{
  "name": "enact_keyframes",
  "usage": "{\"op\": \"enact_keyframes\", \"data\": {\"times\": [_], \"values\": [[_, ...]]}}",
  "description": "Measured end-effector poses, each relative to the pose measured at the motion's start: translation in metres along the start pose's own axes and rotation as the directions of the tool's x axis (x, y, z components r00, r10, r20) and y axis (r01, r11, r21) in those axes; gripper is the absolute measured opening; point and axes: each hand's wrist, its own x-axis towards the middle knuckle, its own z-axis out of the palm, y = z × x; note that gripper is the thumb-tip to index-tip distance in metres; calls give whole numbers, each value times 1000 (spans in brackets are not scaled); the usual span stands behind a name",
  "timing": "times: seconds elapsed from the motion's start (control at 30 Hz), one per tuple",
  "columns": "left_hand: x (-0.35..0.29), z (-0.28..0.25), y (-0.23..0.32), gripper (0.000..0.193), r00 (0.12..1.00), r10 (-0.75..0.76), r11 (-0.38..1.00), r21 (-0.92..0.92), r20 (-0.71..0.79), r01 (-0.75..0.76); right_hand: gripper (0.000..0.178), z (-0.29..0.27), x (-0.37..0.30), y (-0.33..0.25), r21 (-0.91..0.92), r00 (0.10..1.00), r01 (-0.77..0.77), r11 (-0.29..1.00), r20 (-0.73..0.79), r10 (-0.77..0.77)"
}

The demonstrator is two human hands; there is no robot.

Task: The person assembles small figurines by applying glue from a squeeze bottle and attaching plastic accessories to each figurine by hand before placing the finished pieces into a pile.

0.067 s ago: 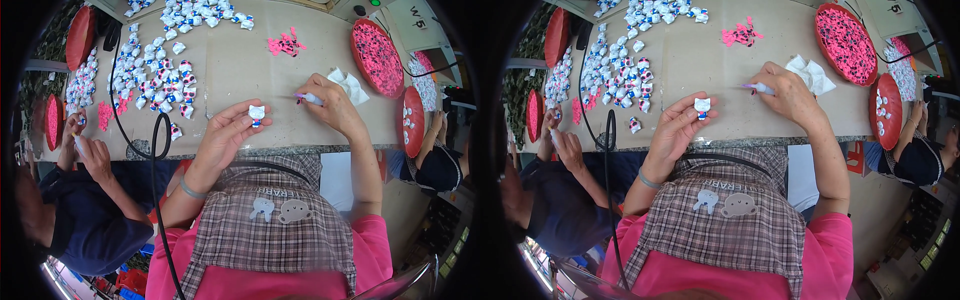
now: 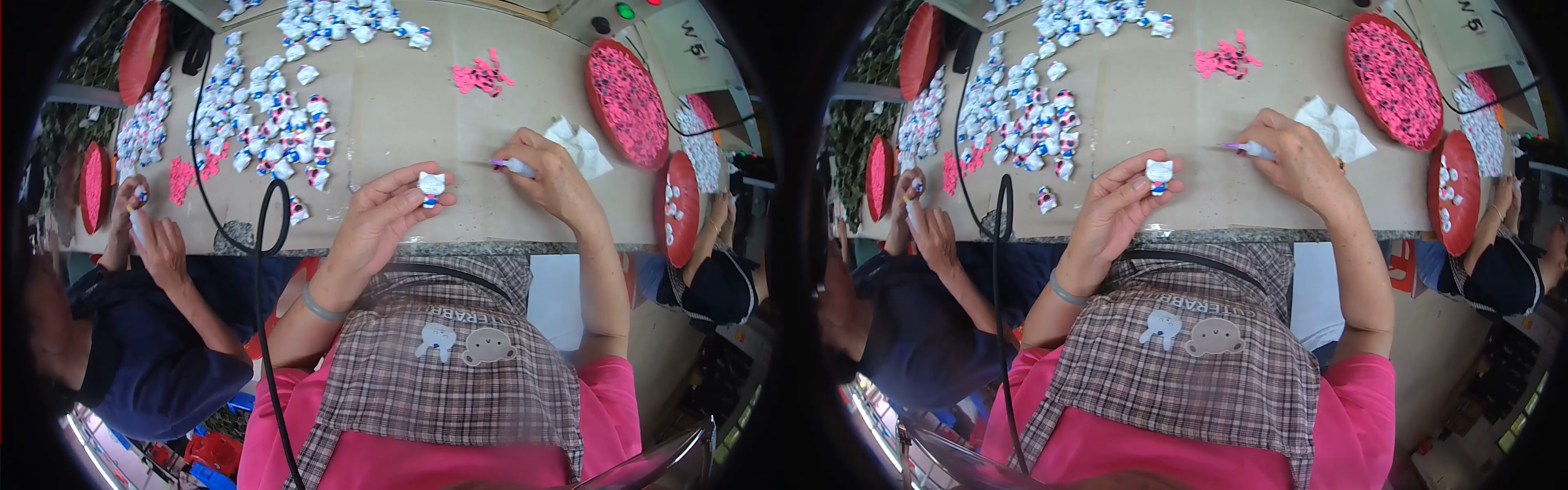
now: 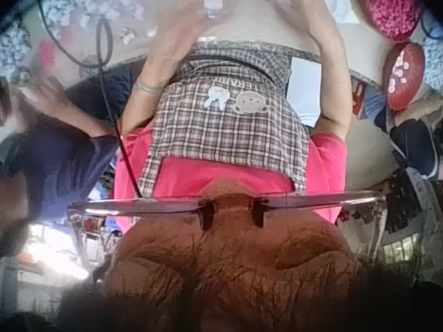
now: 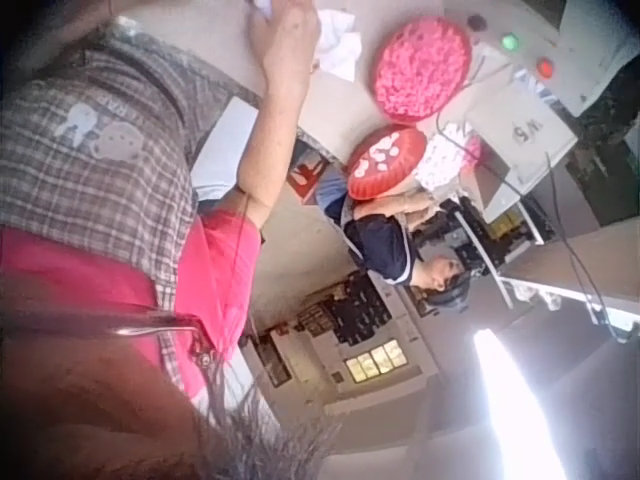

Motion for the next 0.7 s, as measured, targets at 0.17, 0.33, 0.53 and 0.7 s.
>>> {"op": "enact_keyframes", "data": {"times": [0.17, 0.33, 0.53, 0.7], "values": [[1, 5, 1, 34, 999, -35, 999, 15, 5, 35, 13, 2, -1, -9, 83, 996, -72, 994, -41, 76], [-1, 10, -1, 32, 996, -74, 997, 23, 45, 73, 9, 16, 5, -20, 161, 984, -33, 986, -166, 60], [0, 2, 2, 32, 997, -72, 997, 25, 27, 71, 14, 11, -2, -5, 128, 987, -85, 988, -125, 101], [0, 0, -2, 33, 998, -53, 999, 12, 23, 52, 18, 0, -3, -6, 79, 994, -106, 991, -19, 108]]}}
